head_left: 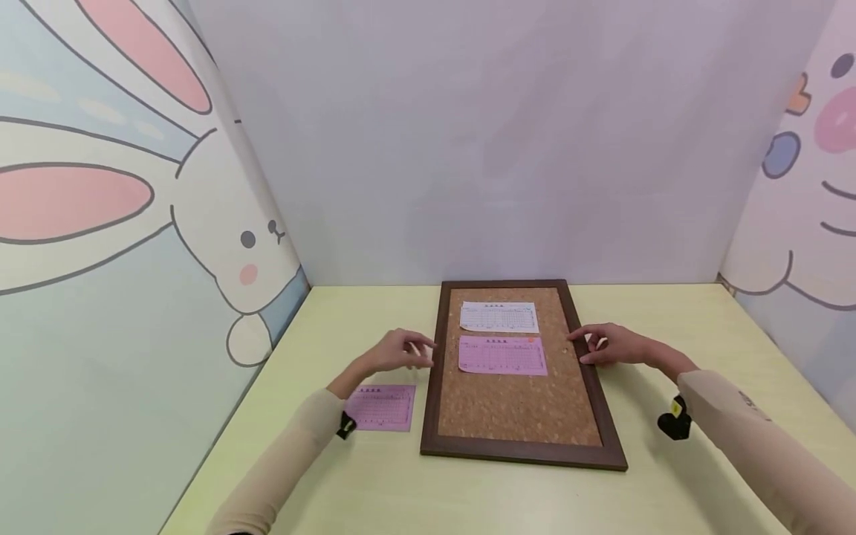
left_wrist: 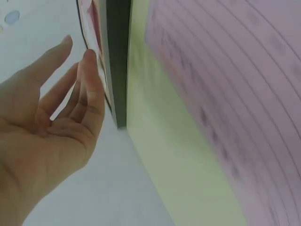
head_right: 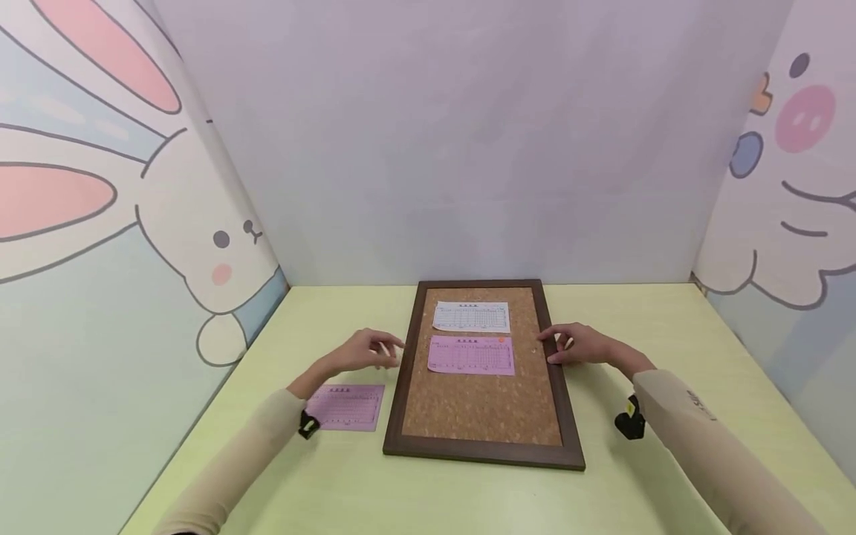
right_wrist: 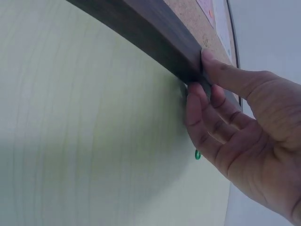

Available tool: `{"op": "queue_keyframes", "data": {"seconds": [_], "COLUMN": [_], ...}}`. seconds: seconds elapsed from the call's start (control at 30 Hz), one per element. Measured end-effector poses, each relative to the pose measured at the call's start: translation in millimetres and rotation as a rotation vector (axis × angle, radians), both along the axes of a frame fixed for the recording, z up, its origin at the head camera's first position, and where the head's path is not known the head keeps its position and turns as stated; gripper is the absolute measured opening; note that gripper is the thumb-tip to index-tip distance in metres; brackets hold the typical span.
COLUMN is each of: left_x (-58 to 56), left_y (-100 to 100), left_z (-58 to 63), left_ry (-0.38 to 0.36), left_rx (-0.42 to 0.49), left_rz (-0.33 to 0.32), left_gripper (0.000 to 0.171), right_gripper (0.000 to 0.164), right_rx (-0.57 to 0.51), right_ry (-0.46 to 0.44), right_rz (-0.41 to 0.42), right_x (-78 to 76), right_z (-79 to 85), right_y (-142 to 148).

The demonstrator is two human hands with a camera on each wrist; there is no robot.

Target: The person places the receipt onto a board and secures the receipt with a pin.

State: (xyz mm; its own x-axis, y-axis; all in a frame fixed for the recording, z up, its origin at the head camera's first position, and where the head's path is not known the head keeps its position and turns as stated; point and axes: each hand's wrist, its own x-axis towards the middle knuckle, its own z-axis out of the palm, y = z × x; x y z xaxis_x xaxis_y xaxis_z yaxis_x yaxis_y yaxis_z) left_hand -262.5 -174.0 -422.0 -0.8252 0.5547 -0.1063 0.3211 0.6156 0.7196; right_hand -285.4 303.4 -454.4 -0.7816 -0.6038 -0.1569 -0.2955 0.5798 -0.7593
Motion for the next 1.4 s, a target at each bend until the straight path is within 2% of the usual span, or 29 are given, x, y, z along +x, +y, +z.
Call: {"op": "queue_keyframes", "data": {"seconds": [0.1,0.23,0.37,0.5,0.57,0.63,0.73,0.8,0.93,1.17,1.4], "left_x": [15.4,41.8,66.9,85.4,90.8,95.4,99.4,99.8,96.5,90.3,83.0], "left_y": [-38.2,-86.8,-122.8,-143.7,-145.7,-140.3,-125.9,-117.5,-111.6,-109.2,-105.2], "left_z": [12.5,24.2,24.4,12.4,3.2,-3.4,-5.6,-3.3,-1.9,-6.6,-5.6], "left_ry": [0.057,0.127,0.160,0.160,0.130,0.113,0.093,0.100,0.078,0.025,-0.003], "left_rx": [-0.073,-0.221,-0.308,-0.300,-0.268,-0.277,-0.343,-0.413,-0.437,-0.317,-0.239], "left_rz": [-0.019,-0.022,0.101,0.255,0.320,0.389,0.472,0.496,0.500,0.484,0.459], "left_gripper": [0.042,0.046,0.044,0.039,0.037,0.038,0.049,0.057,0.062,0.044,0.041], "right_gripper": [0.051,0.061,0.074,0.084,0.088,0.089,0.089,0.089,0.087,0.084,0.083], "right_rx": [0.018,0.080,0.126,0.156,0.171,0.182,0.184,0.172,0.156,0.136,0.139], "right_ry": [-0.027,-0.054,-0.081,-0.138,-0.163,-0.170,-0.179,-0.181,-0.186,-0.179,-0.188], "right_rz": [0.008,0.009,0.000,-0.028,-0.040,-0.040,-0.044,-0.046,-0.045,-0.045,-0.055], "right_x": [0.3,1.2,-1.1,-2.7,-2.4,-1.7,-0.7,-0.5,-0.2,5.0,7.3], "right_z": [1.6,3.8,5.0,6.6,9.2,11.2,12.4,11.4,7.5,9.3,14.3], "right_y": [0.1,-1.6,-0.8,1.0,2.6,3.5,3.4,2.4,0.8,-0.5,-4.0]}}
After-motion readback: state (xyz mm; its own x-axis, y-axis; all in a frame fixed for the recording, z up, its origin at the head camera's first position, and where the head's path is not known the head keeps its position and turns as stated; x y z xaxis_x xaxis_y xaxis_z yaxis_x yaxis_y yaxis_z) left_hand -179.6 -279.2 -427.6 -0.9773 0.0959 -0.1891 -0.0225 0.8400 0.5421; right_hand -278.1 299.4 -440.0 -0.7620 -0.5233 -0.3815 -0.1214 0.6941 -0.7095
